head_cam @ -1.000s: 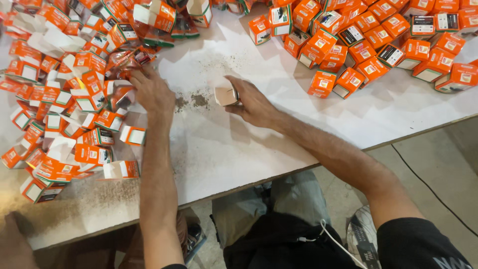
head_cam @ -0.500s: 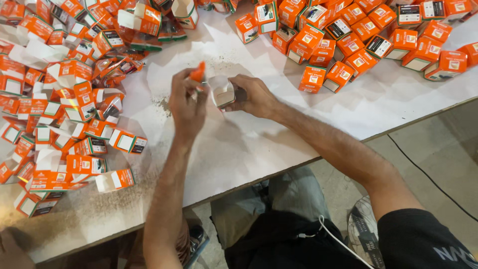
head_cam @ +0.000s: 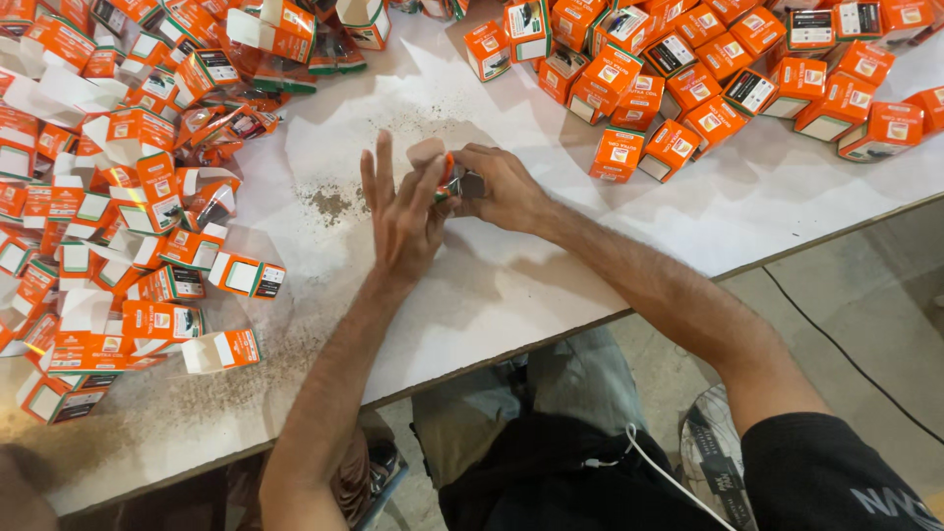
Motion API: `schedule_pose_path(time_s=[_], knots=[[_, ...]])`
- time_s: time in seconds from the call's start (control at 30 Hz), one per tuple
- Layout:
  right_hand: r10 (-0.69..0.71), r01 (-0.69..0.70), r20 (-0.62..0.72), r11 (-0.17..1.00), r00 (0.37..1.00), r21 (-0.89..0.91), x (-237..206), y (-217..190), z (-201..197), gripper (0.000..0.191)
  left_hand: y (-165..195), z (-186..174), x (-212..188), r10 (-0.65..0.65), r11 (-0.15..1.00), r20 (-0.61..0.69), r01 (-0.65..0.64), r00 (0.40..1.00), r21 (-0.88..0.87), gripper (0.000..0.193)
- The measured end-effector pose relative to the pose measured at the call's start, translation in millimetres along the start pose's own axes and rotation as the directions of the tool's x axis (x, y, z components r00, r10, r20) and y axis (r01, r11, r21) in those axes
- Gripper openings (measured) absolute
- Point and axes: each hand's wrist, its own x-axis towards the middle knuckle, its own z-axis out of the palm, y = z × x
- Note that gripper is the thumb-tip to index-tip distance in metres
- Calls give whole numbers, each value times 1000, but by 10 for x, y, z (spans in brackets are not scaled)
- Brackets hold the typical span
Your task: The person picks up small plastic-wrapped items from a large pile on the table, opens small orange cardboard boxes, and places the items inside, then sets the filled boxes back onto the pile, repeating this packing cycle throughout the episode.
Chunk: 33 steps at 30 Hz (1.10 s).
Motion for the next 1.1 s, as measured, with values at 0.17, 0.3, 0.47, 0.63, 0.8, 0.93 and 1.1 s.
schedule_pose_path(time_s=[0.17,0.3,0.47,0.63,0.8,0.93,1.1], knots=[[-17,17,-20,999,1000,-32,-66,1,-11,55,179,28,46,-151,987,-14,152,988,60,15],[-24,22,-26,998,999,-54,-81,-7,32,54,153,96,143,-449,863,-16,429,893,-265,28],[148,-142,-67,986,987,93,-95,-29,141,70,-75,196,230,-712,321,311,687,629,-652,16],[-139,124,-115,984,984,-131,-152,-32,191,53,-81,204,191,-596,642,87,539,798,-545,14],[-183,160,-109,968,977,-191,-194,-32,187,44,-117,-122,94,-533,-133,598,638,599,-758,17],[-180,159,-129,974,975,-159,-162,-67,136,43,-181,-158,216,-538,-70,610,691,582,-720,11],[-118,107,-117,989,986,-101,-166,-163,76,43,-79,-45,276,-560,357,433,677,707,-643,12]])
